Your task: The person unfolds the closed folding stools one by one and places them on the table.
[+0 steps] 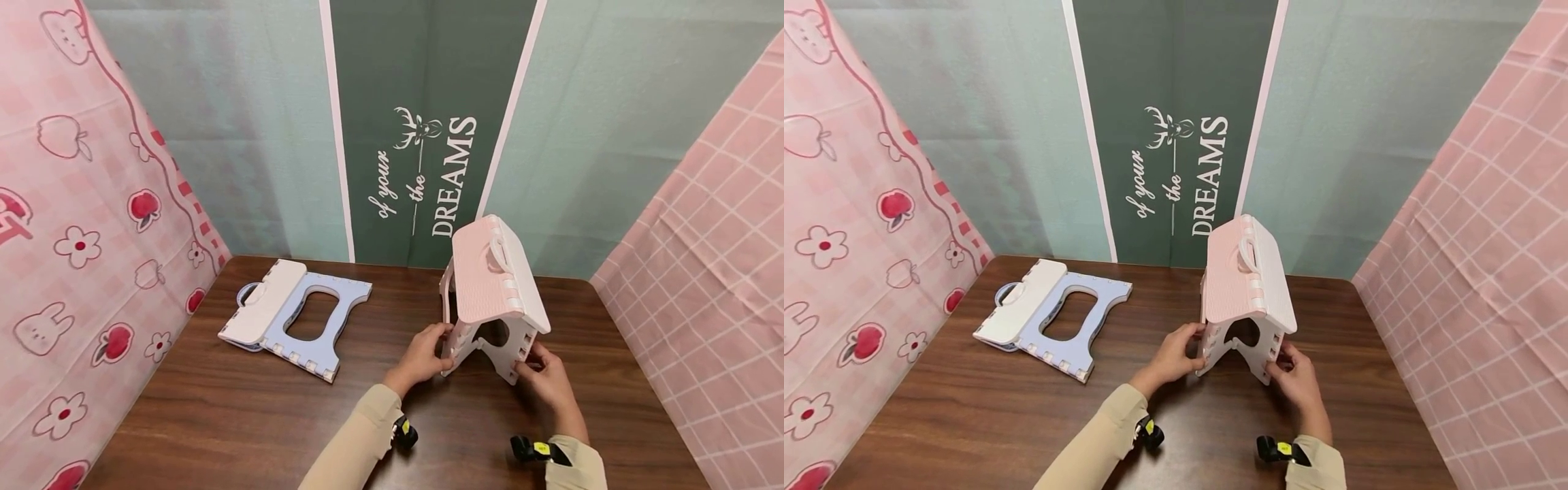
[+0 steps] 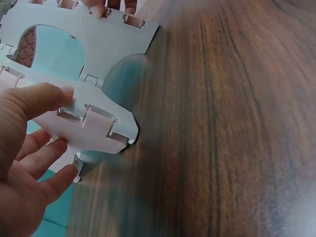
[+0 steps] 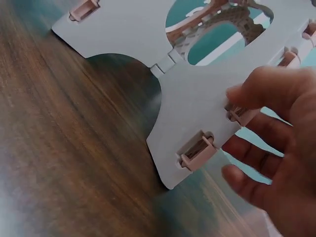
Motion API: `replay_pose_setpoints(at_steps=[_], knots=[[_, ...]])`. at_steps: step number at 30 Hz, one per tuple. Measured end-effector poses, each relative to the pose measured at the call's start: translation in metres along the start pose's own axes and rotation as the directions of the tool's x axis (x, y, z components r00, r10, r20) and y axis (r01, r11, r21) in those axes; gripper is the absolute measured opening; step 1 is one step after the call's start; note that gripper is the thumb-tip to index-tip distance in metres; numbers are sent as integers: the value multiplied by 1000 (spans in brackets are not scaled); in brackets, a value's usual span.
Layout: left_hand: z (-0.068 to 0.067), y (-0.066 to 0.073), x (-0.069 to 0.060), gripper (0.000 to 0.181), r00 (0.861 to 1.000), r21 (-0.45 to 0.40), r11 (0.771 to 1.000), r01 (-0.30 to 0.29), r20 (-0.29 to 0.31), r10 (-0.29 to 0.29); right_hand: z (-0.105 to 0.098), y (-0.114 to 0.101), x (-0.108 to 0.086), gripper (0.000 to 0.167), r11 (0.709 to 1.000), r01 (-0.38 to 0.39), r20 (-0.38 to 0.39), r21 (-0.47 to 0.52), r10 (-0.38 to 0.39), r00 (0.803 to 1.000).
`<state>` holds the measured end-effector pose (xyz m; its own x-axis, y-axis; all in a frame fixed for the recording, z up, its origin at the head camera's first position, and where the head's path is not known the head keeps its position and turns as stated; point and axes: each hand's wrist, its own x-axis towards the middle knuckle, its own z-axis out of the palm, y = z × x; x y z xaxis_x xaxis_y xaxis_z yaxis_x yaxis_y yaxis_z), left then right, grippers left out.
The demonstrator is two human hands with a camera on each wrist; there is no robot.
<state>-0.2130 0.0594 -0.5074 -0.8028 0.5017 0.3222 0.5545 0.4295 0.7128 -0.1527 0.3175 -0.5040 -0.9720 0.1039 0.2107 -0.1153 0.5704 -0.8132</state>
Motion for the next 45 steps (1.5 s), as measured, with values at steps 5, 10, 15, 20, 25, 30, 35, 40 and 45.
replay_pose_setpoints(at_steps=[5,10,15,20,25,30,35,40,45], knots=[[0,-2,-4,70,999,47,998,-30,-15,31,3,0,-8,47,983,104,-54,-148,-113,992],[-5,2,-6,68,998,54,998,-39,-53,42,4,-6,-12,46,979,114,-61,-168,-126,990],[-17,11,-2,65,994,36,998,-42,-103,46,-2,-18,-11,51,988,90,-115,-125,-105,988],[-28,21,4,63,988,20,998,-53,-142,55,-10,-28,-10,53,994,69,-176,-89,-84,981],[-35,30,8,62,982,6,997,-79,-174,79,-16,-36,-5,56,994,79,-209,-72,-92,974],[-43,42,10,61,976,32,996,-78,-199,82,-22,-45,-4,62,991,121,-234,-64,-133,963],[-52,52,14,60,971,48,996,-79,-221,88,-29,-53,-2,63,983,179,-220,-26,-181,959],[-58,61,18,58,969,49,993,-110,-215,118,-35,-62,2,64,978,204,-214,-34,-206,955],[-61,71,24,53,967,41,990,-133,-212,139,-38,-76,10,62,957,284,-220,-60,-290,931]])
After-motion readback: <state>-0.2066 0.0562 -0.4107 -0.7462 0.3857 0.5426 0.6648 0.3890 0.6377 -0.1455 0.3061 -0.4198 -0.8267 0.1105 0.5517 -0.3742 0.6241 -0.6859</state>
